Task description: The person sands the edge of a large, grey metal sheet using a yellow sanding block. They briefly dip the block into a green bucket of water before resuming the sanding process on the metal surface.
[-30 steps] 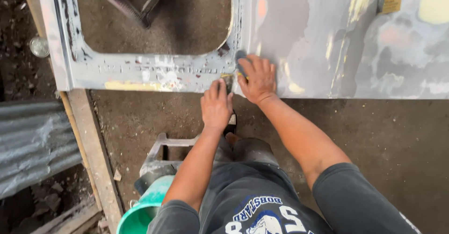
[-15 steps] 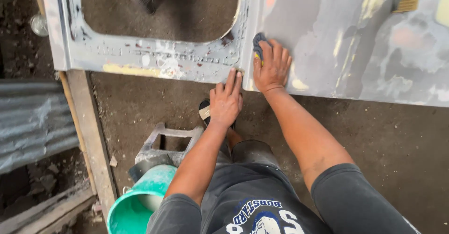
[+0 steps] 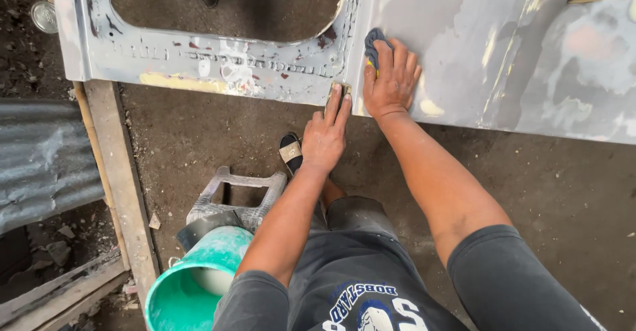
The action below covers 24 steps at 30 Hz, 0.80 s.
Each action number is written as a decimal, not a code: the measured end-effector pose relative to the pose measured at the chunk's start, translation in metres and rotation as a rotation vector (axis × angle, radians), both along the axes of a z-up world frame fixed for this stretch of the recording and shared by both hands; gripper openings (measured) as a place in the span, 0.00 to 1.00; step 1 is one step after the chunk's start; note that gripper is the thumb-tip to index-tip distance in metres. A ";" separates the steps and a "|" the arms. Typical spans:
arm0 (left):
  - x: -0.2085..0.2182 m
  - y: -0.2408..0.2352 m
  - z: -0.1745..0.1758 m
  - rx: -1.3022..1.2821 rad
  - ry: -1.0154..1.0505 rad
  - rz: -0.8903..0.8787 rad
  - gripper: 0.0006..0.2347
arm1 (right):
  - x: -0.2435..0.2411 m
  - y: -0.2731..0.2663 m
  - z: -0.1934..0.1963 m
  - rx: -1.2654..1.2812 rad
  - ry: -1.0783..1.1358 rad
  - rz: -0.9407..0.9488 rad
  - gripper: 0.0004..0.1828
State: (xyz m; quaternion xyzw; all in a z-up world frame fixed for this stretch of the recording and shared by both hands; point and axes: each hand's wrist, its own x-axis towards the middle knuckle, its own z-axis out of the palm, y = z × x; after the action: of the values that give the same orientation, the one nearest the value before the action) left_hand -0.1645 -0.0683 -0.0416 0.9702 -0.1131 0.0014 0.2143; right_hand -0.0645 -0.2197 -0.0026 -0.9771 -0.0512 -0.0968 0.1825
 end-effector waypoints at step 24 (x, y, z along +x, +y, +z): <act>0.007 0.031 -0.019 0.143 0.080 0.266 0.31 | -0.007 0.010 -0.002 -0.062 -0.045 0.005 0.26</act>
State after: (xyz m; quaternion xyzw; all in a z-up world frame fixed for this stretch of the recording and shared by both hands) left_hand -0.1580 -0.0376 -0.0603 0.9887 0.0252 -0.0167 0.1468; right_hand -0.0712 -0.2102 -0.0051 -0.9798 -0.0606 -0.1165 0.1510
